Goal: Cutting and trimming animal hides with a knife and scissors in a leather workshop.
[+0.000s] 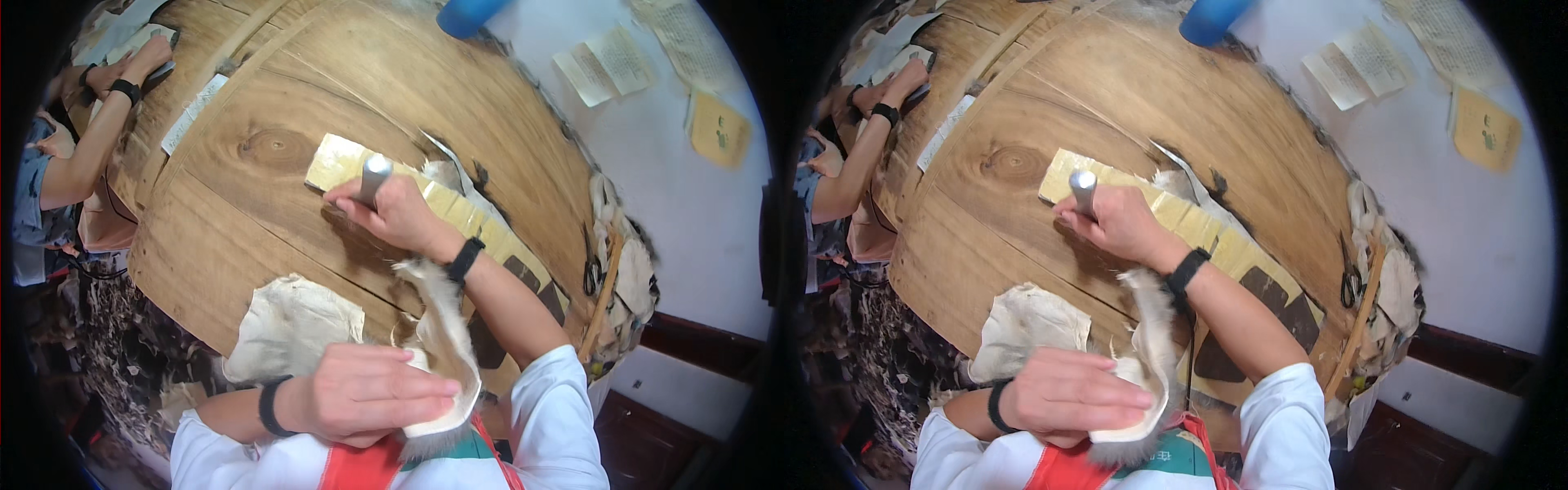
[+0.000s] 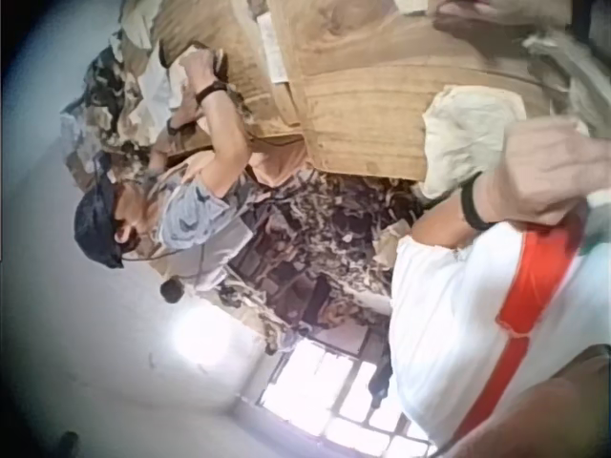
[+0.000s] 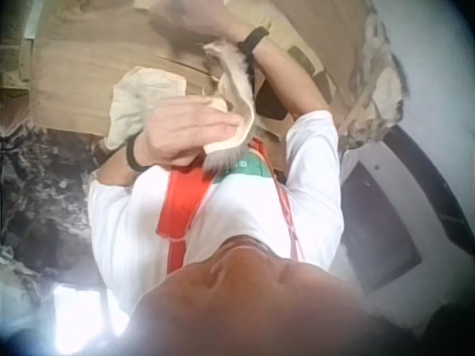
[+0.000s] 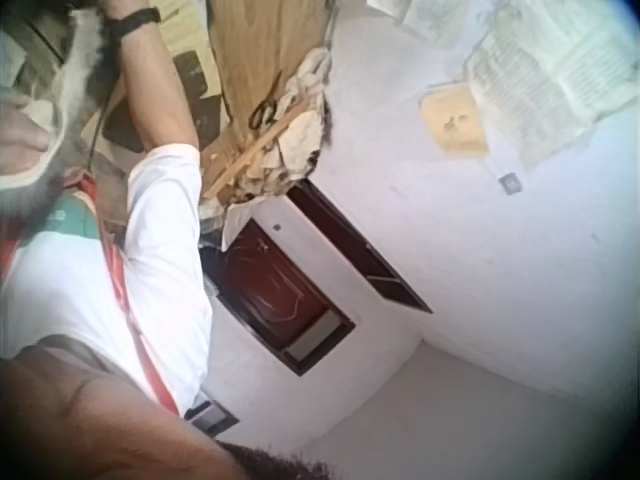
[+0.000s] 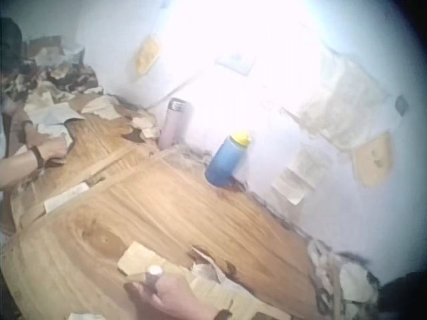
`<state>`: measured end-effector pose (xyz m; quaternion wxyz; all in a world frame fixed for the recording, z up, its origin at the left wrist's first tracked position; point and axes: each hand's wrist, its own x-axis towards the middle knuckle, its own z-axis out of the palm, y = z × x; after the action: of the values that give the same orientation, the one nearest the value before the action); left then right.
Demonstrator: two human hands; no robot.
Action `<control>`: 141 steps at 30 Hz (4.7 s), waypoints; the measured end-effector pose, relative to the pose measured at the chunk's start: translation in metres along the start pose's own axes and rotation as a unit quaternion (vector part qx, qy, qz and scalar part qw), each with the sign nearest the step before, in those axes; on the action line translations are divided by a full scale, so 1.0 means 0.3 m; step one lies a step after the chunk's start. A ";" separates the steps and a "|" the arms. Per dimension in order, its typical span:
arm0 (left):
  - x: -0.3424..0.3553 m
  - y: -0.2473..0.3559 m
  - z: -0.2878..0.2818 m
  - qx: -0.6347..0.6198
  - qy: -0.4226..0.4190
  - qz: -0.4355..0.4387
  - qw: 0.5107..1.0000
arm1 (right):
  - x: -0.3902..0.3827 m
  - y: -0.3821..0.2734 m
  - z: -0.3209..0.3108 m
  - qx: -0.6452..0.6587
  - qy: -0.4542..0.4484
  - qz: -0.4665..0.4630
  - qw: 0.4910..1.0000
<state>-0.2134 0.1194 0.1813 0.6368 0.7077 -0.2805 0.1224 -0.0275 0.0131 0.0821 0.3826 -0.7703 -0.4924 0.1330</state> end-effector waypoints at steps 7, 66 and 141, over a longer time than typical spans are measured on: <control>-0.225 -0.031 -0.189 0.261 -0.008 -0.271 0.927 | -0.083 -0.062 -0.255 0.321 0.063 0.214 0.920; 0.278 -0.188 0.562 0.315 -0.252 -0.065 0.913 | -1.572 -0.459 -0.274 0.473 0.734 0.261 0.413; 0.125 -0.330 -0.092 0.358 -0.196 -0.419 0.811 | -1.086 0.244 -0.652 -0.312 0.154 0.451 0.822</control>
<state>-0.1231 0.1402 0.1231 0.2596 0.9434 -0.0119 -0.2060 -0.0219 -0.3732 0.1047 0.0903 -0.9950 -0.0404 0.0099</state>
